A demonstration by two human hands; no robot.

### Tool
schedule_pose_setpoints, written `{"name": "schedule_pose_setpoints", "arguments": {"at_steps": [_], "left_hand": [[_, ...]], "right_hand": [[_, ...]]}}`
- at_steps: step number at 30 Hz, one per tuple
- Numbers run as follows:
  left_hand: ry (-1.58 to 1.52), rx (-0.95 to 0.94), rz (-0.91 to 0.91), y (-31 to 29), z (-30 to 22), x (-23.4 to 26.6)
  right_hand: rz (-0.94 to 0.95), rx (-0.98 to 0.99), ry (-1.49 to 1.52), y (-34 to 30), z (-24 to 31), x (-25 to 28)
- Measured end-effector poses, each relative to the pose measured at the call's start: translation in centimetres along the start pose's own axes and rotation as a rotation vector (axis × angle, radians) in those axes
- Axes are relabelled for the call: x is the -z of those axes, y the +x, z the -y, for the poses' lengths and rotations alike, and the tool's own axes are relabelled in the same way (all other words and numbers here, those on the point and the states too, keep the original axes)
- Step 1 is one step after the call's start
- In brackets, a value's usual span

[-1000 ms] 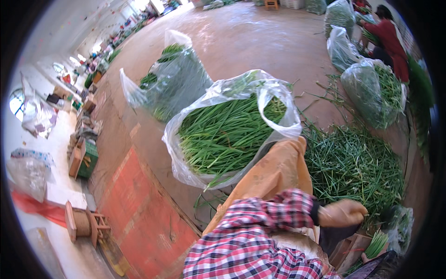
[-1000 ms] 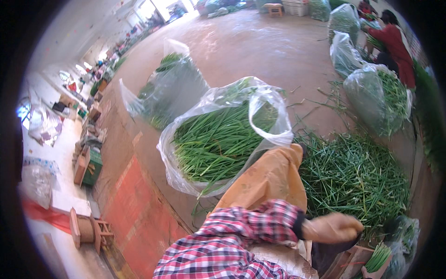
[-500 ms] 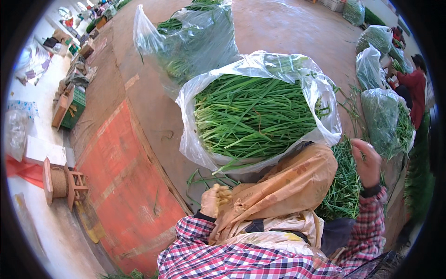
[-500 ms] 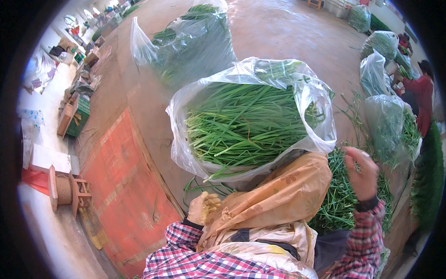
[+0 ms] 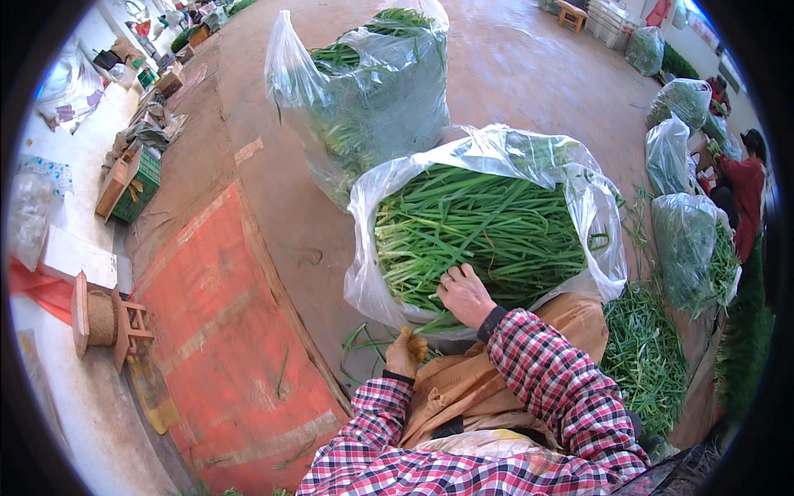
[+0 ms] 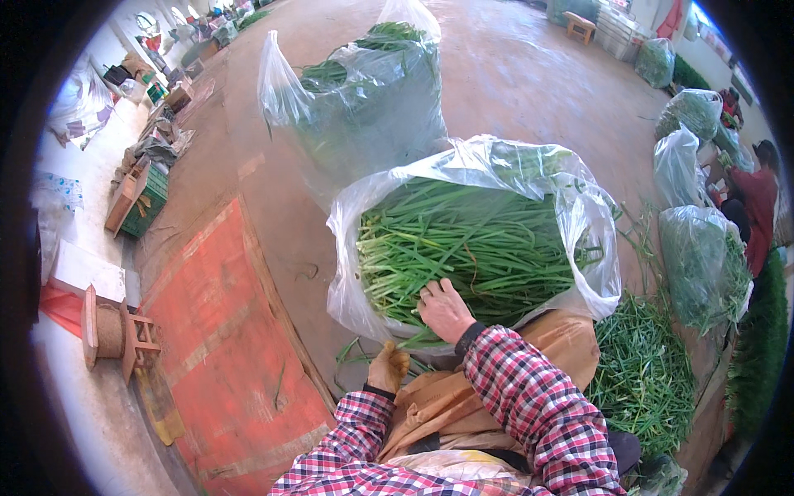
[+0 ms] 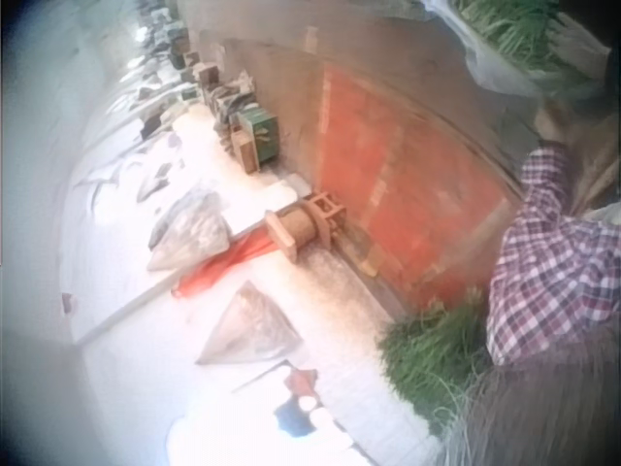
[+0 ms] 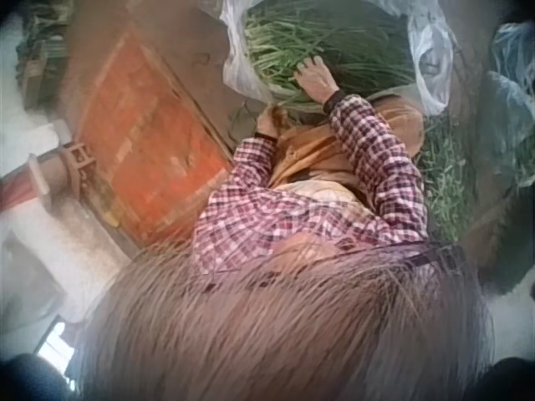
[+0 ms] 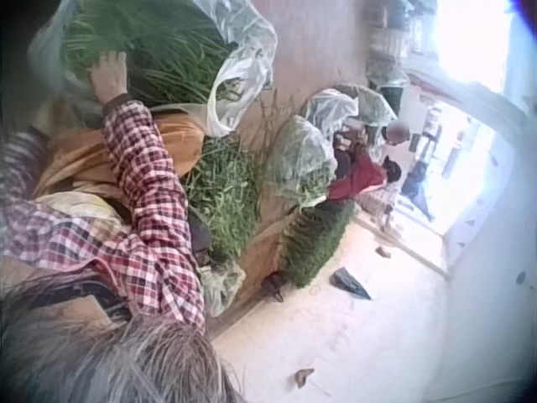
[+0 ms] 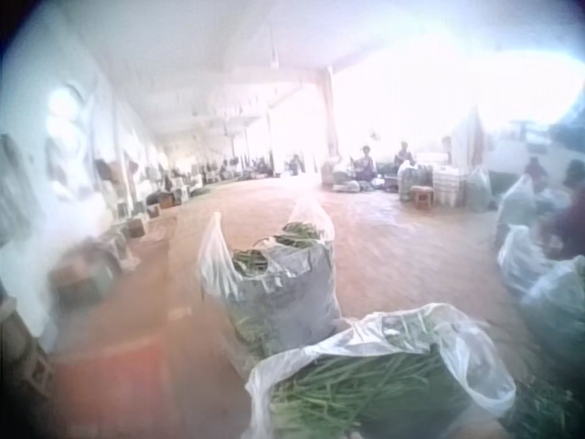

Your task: The person cleans and trims bunches of green onions by hand and with a small blade, then places the finished bundles into a large plastic bag.

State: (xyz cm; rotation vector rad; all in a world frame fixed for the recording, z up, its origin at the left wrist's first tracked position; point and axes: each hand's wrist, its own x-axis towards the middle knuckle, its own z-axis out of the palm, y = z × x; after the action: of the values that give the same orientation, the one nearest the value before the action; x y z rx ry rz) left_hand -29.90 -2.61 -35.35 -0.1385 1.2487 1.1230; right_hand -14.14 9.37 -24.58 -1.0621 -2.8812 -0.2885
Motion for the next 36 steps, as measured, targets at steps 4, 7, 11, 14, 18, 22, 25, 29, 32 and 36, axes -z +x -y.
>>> {"name": "schedule_pose_setpoints", "arguments": {"at_steps": [4,7,11,14,18,22,25,29,32,36], "left_hand": [[0.236,0.003,0.056,-2.6,-1.5,-0.1],[0.473,-0.202,-0.052,-8.4,-3.0,-1.2],[0.368,-0.350,0.199,-12.9,-4.6,-3.3],[0.368,-0.308,0.330,-14.7,-6.3,-7.2],[0.774,-0.452,0.583,-12.1,-9.0,-8.5],[0.548,-0.932,0.552,-6.8,-15.6,-13.0],[0.997,-1.399,0.225,-0.5,-19.5,-16.4],[1.782,-1.161,-0.131,7.1,-22.7,-16.1],[1.587,-1.228,-0.029,7.8,-21.6,-14.6],[1.620,-0.866,0.018,6.1,-20.0,-12.8]], "right_hand": [[0.011,0.006,-0.070,-1.4,-1.4,-0.4],[-0.228,-0.105,0.312,-2.8,-2.2,2.3],[-0.118,-0.324,1.224,-5.2,-1.3,6.8],[0.087,-0.021,0.866,-4.4,-0.5,9.3],[0.234,0.083,0.791,-4.4,-1.5,9.5],[0.224,-0.055,0.410,-2.3,-4.3,10.4],[-0.151,0.125,0.142,0.4,-4.3,10.1],[-0.191,0.281,0.071,1.8,-2.3,5.3],[-0.097,0.191,0.024,2.9,-2.3,3.1],[-0.116,0.035,-0.028,3.9,-3.3,1.3]]}}
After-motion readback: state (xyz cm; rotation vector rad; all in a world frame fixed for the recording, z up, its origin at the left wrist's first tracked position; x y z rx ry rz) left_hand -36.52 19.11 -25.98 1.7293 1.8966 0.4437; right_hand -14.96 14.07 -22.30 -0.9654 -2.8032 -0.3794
